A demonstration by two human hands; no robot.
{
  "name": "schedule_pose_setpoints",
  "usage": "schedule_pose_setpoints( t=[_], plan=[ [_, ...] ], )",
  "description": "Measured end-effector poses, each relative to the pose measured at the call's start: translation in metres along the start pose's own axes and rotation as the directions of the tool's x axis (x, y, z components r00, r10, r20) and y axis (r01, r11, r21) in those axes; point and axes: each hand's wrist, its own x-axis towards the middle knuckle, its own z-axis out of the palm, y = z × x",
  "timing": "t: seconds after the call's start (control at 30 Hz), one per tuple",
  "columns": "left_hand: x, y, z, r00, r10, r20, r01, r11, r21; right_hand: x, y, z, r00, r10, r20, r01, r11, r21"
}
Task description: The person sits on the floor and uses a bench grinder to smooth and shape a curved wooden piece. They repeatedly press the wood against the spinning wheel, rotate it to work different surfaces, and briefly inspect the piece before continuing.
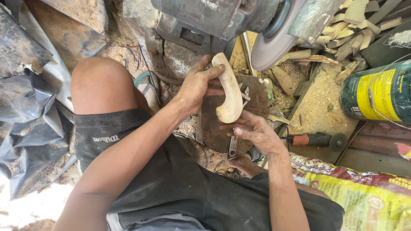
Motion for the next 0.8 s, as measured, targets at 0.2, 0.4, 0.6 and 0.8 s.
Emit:
schedule_pose_setpoints(
  t=[0.2,0.4,0.6,0.8],
  plan=[
    [0.002,-0.018,0.001,0.991,-0.024,0.128,0.057,0.964,-0.261,0.000,-0.004,0.008,0.993,-0.075,-0.092,0.083,0.993,0.090],
    [0.007,-0.039,-0.002,0.974,-0.179,0.141,0.219,0.907,-0.361,-0.006,-0.007,0.011,0.988,-0.115,-0.106,0.121,0.991,0.050],
    [0.006,-0.047,0.001,0.950,-0.220,0.220,0.290,0.883,-0.368,-0.013,-0.011,0.015,0.979,-0.160,-0.124,0.166,0.985,0.041],
    [0.001,-0.039,0.005,0.969,-0.194,0.152,0.237,0.901,-0.363,-0.012,-0.010,0.019,0.964,-0.198,-0.180,0.213,0.975,0.070]
  ],
)
